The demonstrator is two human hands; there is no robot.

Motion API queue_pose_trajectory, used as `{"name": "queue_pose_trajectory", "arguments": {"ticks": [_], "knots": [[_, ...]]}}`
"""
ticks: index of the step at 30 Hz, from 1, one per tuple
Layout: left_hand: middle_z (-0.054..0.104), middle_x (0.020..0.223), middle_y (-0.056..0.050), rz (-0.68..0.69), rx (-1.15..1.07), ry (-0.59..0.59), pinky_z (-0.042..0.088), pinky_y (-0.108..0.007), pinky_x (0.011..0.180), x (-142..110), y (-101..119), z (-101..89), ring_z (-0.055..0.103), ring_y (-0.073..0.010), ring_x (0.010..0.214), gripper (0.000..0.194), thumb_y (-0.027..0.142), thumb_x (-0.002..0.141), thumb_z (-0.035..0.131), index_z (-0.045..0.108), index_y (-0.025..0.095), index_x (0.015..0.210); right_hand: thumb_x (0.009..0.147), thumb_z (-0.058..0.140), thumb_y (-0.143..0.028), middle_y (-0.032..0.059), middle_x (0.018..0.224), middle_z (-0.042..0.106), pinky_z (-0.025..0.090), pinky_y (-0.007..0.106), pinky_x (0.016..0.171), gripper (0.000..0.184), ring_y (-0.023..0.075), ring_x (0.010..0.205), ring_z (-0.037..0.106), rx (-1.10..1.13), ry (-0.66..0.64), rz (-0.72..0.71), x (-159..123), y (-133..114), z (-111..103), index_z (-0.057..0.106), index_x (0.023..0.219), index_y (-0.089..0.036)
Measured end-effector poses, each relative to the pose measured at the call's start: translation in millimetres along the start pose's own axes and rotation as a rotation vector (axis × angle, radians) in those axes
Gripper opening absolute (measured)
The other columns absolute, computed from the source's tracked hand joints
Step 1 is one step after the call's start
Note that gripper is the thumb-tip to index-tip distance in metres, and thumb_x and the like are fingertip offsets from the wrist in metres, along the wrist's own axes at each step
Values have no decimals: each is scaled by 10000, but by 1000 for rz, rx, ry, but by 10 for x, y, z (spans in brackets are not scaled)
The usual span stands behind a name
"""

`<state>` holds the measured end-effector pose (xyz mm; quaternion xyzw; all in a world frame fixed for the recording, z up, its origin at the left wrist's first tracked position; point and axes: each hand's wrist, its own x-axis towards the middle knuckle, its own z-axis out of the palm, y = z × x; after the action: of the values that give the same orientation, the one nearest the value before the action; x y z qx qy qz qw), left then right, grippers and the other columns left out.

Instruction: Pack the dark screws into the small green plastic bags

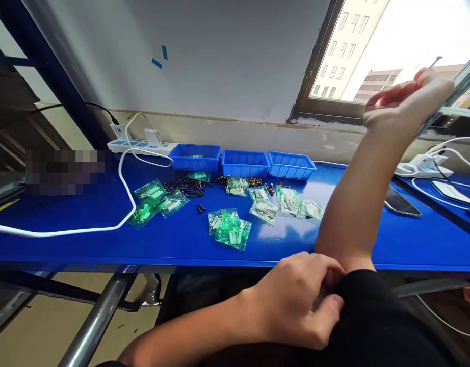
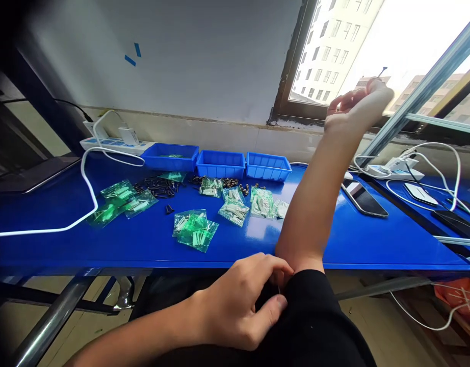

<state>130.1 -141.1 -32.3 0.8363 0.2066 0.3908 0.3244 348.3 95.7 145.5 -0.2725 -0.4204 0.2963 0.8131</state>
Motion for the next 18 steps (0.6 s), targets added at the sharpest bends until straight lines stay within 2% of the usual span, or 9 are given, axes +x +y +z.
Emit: {"name": "queue_pose_trajectory", "arguments": {"ticks": [2, 3, 4, 5, 7, 8, 10, 13, 18], "knots": [[649, 925, -63, 38, 36, -100, 514, -269, 754, 44, -12, -224, 603, -166, 837, 284, 180, 788, 558, 540, 126, 1066, 892, 110, -138, -83, 444, 303, 260, 257, 503, 436, 11, 409, 319, -98, 114, -49, -228, 36, 289, 259, 490, -221], [649, 956, -79, 64, 94, -78, 506, -279, 780, 85, -33, -369, 601, -173, 870, 264, 190, 805, 552, 549, 119, 1060, 882, 200, -100, -101, 442, 257, 263, 243, 494, 390, 18, 395, 281, -204, 154, -118, -388, 79, 415, 365, 544, -206], [647, 965, -87, 79, 151, -36, 499, -290, 800, 139, -65, -529, 598, -177, 889, 232, 197, 825, 532, 559, 115, 1040, 848, 282, -48, -110, 450, 272, 269, 230, 490, 314, 21, 398, 288, -335, 91, -177, -577, 141, 509, 444, 617, -186], [644, 972, -88, 64, 203, 3, 496, -295, 805, 202, -112, -698, 597, -174, 895, 214, 206, 839, 517, 564, 118, 1028, 828, 360, -39, -102, 463, 335, 273, 228, 485, 249, 29, 408, 328, -490, -25, -235, -788, 221, 563, 474, 658, -180], [639, 926, -76, -16, 315, 167, 494, -298, 779, 337, -247, -1022, 597, -163, 843, 187, 221, 852, 492, 567, 122, 992, 783, 482, -60, -50, 570, 478, 314, 226, 527, 163, 39, 485, 400, -730, -395, -429, -1236, 420, 553, 521, 663, -162], [638, 892, -64, -74, 371, 239, 495, -295, 755, 399, -329, -1161, 596, -157, 809, 189, 231, 855, 486, 564, 125, 991, 769, 498, -70, -39, 586, 506, 322, 228, 543, 135, 50, 505, 421, -824, -563, -469, -1449, 527, 503, 545, 683, -162], [632, 894, -62, -183, 476, 328, 493, -295, 722, 489, -493, -1366, 592, -149, 762, 232, 243, 855, 487, 541, 116, 1041, 791, 490, -132, -44, 541, 498, 302, 223, 515, 97, 71, 482, 429, -952, -766, -414, -1805, 729, 376, 571, 754, -170], [627, 932, -66, -248, 619, 263, 485, -302, 743, 511, -675, -1484, 591, -151, 781, 258, 231, 851, 487, 536, 110, 1073, 802, 477, -170, -40, 516, 497, 265, 228, 498, 107, 85, 458, 416, -1089, -876, -326, -2093, 925, 261, 583, 794, -177], [629, 914, -55, -236, 720, 100, 484, -310, 741, 419, -783, -1430, 594, -166, 813, 207, 240, 885, 444, 585, 132, 990, 826, 463, -212, -17, 546, 548, 294, 223, 514, 121, 99, 479, 472, -1057, -883, -332, -2159, 938, 265, 576, 793, -185]]}}
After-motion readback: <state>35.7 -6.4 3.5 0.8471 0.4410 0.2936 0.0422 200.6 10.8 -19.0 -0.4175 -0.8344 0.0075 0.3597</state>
